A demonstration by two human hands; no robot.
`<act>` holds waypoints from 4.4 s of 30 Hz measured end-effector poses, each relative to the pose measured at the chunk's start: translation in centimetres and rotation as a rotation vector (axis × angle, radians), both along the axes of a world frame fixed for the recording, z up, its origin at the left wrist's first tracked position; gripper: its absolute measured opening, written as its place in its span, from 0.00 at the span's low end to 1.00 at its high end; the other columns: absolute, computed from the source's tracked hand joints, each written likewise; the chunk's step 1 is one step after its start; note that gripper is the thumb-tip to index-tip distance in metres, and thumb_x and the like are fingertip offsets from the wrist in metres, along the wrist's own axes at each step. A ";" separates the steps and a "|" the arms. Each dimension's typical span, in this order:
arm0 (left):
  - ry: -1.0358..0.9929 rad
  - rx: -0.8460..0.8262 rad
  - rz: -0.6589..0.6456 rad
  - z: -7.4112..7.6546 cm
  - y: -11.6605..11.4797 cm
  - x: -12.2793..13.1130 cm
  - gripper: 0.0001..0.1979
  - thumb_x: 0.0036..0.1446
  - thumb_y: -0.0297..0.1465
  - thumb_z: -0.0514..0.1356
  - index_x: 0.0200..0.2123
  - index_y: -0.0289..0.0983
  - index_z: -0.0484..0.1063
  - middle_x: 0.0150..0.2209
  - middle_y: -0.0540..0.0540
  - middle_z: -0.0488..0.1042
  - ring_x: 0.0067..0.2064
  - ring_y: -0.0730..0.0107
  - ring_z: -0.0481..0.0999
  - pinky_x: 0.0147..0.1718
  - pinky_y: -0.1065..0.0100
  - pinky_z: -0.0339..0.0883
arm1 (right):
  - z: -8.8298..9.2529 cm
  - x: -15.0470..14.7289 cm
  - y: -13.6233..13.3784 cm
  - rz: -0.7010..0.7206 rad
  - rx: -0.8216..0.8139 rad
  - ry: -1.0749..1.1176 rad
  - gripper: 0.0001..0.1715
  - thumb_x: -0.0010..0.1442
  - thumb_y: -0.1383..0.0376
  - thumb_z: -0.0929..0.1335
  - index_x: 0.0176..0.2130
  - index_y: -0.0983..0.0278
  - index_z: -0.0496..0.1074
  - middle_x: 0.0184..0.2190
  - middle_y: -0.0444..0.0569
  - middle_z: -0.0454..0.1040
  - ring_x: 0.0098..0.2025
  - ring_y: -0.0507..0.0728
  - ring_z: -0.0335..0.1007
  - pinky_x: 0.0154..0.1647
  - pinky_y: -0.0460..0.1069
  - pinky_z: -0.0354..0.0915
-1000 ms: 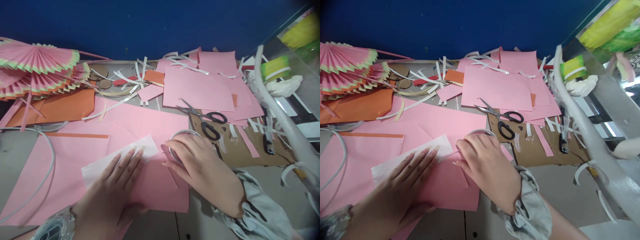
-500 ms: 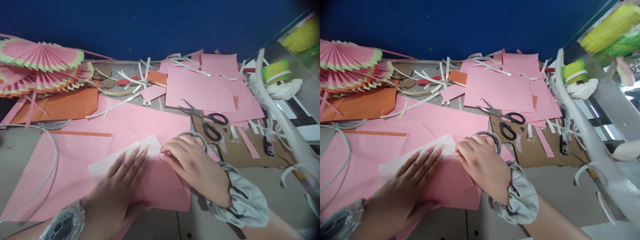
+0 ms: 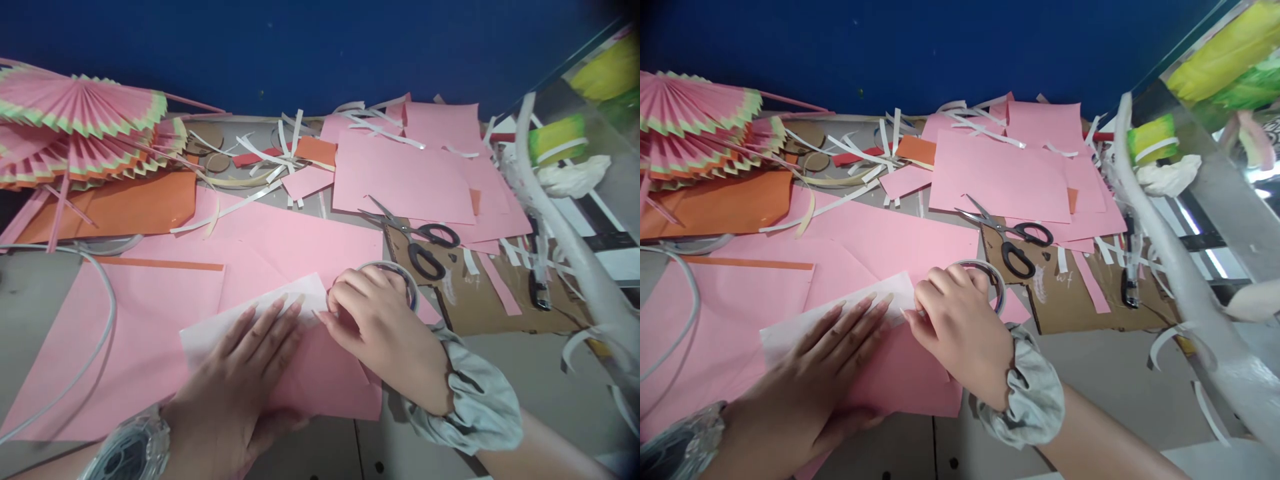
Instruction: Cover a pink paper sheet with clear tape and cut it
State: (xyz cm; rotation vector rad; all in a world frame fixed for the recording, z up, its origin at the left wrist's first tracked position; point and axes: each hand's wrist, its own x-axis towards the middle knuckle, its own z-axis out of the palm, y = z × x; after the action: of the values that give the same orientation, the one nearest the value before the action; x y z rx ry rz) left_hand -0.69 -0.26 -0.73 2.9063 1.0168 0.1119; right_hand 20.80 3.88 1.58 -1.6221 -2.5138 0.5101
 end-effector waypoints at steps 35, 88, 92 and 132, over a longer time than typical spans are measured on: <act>-0.079 -0.103 -0.040 0.6 1.4 0.8 0.38 0.56 0.54 0.48 0.57 0.29 0.60 0.64 0.38 0.51 0.64 0.51 0.48 0.60 0.55 0.41 | -0.1 0.3 -0.2 0.047 0.042 -0.055 0.10 0.62 0.62 0.60 0.31 0.62 0.65 0.35 0.47 0.68 0.40 0.57 0.58 0.41 0.54 0.50; 0.020 -0.164 -0.028 0.5 1.1 0.7 0.37 0.58 0.53 0.45 0.64 0.37 0.47 0.66 0.43 0.44 0.65 0.53 0.43 0.60 0.55 0.34 | 0.0 1.2 -0.1 0.037 0.224 -0.205 0.08 0.62 0.64 0.62 0.30 0.62 0.64 0.32 0.46 0.68 0.36 0.58 0.60 0.39 0.54 0.49; 0.023 -0.169 -0.031 0.5 1.1 0.8 0.38 0.58 0.53 0.45 0.64 0.36 0.47 0.66 0.43 0.45 0.65 0.53 0.43 0.60 0.56 0.33 | 0.0 1.2 -0.1 0.031 0.221 -0.205 0.08 0.62 0.64 0.62 0.31 0.63 0.64 0.33 0.46 0.68 0.37 0.57 0.61 0.39 0.54 0.49; -0.023 -0.282 0.016 3.5 3.1 2.3 0.43 0.47 0.57 0.56 0.61 0.38 0.54 0.62 0.41 0.55 0.60 0.50 0.55 0.58 0.49 0.47 | -0.1 1.0 0.0 0.023 0.225 -0.186 0.08 0.62 0.63 0.63 0.32 0.64 0.67 0.34 0.48 0.69 0.36 0.57 0.61 0.38 0.52 0.48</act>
State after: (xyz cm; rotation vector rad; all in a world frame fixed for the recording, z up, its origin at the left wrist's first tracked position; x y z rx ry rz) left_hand 1.60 2.82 2.80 2.6376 0.9644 0.0025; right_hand 21.82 3.89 1.46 -1.6248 -2.6084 0.0754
